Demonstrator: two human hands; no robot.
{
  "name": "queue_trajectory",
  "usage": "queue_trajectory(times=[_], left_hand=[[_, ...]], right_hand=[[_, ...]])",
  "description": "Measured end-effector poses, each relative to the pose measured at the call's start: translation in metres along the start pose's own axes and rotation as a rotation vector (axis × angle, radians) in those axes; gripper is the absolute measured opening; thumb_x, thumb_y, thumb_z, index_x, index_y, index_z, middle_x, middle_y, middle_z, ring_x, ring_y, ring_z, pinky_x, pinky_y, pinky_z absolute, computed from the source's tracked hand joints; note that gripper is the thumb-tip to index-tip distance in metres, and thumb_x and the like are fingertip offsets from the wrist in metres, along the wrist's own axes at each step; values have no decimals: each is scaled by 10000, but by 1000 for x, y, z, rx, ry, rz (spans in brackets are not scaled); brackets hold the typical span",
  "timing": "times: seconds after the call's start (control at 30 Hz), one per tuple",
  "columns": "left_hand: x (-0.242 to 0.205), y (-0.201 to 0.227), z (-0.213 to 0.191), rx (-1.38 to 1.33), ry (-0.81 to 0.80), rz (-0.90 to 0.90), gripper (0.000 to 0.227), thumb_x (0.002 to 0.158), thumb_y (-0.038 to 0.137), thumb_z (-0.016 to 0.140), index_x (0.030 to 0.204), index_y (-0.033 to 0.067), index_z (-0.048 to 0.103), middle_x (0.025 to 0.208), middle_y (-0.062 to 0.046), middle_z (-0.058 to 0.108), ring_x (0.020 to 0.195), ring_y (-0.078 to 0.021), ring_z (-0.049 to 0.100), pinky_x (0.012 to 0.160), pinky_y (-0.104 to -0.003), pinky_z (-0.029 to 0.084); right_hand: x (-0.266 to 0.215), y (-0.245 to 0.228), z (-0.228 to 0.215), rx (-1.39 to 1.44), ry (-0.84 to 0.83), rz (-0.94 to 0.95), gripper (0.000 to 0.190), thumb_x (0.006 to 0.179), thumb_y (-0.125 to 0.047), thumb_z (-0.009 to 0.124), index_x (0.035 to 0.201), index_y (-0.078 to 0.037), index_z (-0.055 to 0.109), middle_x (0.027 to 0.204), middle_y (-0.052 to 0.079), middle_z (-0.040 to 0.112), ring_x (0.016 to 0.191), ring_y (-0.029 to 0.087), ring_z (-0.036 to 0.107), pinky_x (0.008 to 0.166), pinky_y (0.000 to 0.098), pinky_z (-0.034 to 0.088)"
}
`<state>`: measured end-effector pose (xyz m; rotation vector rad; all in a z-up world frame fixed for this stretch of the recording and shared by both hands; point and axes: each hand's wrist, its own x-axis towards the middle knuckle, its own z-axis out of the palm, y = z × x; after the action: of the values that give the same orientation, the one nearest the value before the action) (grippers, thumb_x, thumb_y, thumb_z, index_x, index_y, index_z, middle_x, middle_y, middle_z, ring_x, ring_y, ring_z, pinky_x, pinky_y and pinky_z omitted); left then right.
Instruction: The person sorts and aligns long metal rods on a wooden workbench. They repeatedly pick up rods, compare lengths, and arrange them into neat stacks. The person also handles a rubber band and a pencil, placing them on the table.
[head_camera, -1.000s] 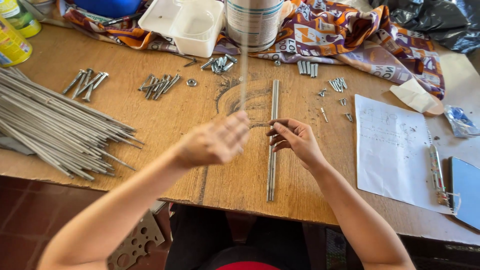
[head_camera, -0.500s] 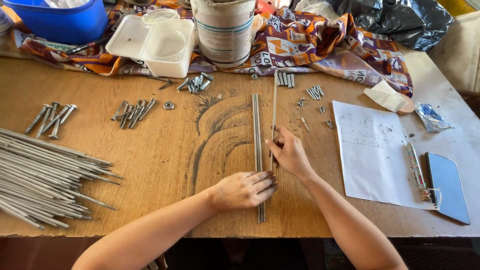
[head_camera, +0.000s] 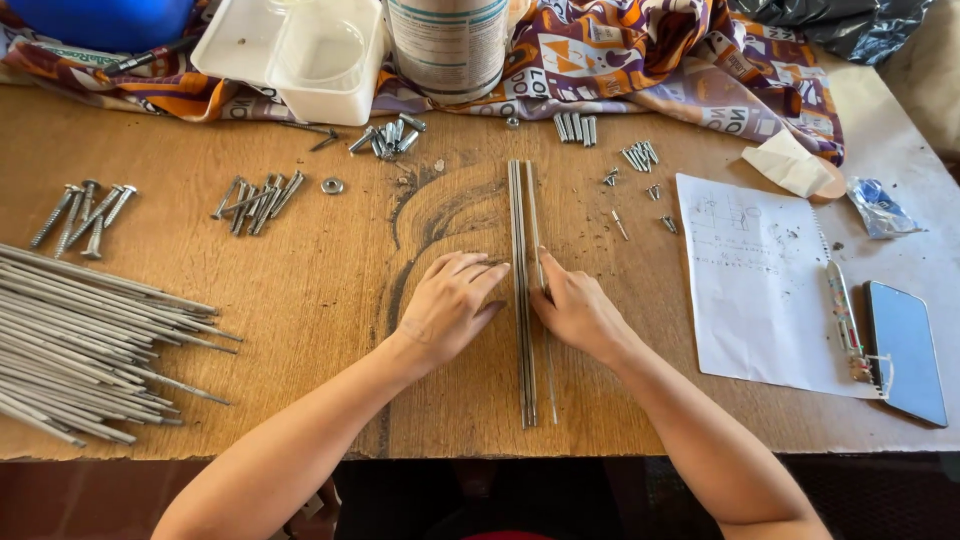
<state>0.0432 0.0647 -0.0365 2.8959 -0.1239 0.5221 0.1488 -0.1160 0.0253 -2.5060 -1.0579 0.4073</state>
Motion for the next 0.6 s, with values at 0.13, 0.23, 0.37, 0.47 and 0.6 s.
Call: queue_trajectory(times=[0.13, 0.23, 0.37, 0.47, 0.6], left_hand=[[0, 3, 1, -13, -78, -25, 538, 911, 360, 694, 1400, 191, 545, 1207, -55, 721, 1343, -201, 542, 1195, -446, 300], [5, 3, -13, -39, -147, -76, 523, 944, 327, 665, 1429, 180, 533, 1263, -78, 705, 1376, -204, 515, 1226, -464, 245], [9, -4, -35, -113, -22, -134, 508, 969, 331, 661, 1441, 183, 542, 1327, -52, 672, 1393, -190, 489, 1236, -477, 219], [0, -16, -71, -377, 476, -23, 431, 884, 192, 813, 1277, 95, 665, 1206, -118, 717, 1229, -291, 619, 1096, -457, 435], [-39, 17, -222, -492, 598, -12, 496, 974, 381, 645, 1306, 16, 600, 1362, -144, 635, 1311, -285, 579, 1200, -461, 438]], right_hand=[[-6, -7, -5, -36, -51, 9, 610, 939, -282, 502, 1491, -32, 433, 716, 213, 712, 892, 444, 720, 841, 607, 540], [-4, -2, -2, -22, -41, -9, 544, 969, -293, 472, 1465, -69, 479, 739, 205, 729, 882, 438, 727, 840, 596, 548], [-12, -18, -11, 56, 52, -27, 462, 1027, -329, 550, 1384, -41, 599, 761, 204, 745, 854, 407, 751, 819, 545, 573], [-11, 11, -17, 179, 353, -162, 369, 984, -268, 680, 1331, -146, 648, 668, 73, 721, 648, 248, 715, 661, 400, 575], [-83, -2, -111, 632, 402, -183, 368, 988, -243, 646, 1340, -139, 622, 864, 42, 716, 683, 91, 628, 622, 215, 526]])
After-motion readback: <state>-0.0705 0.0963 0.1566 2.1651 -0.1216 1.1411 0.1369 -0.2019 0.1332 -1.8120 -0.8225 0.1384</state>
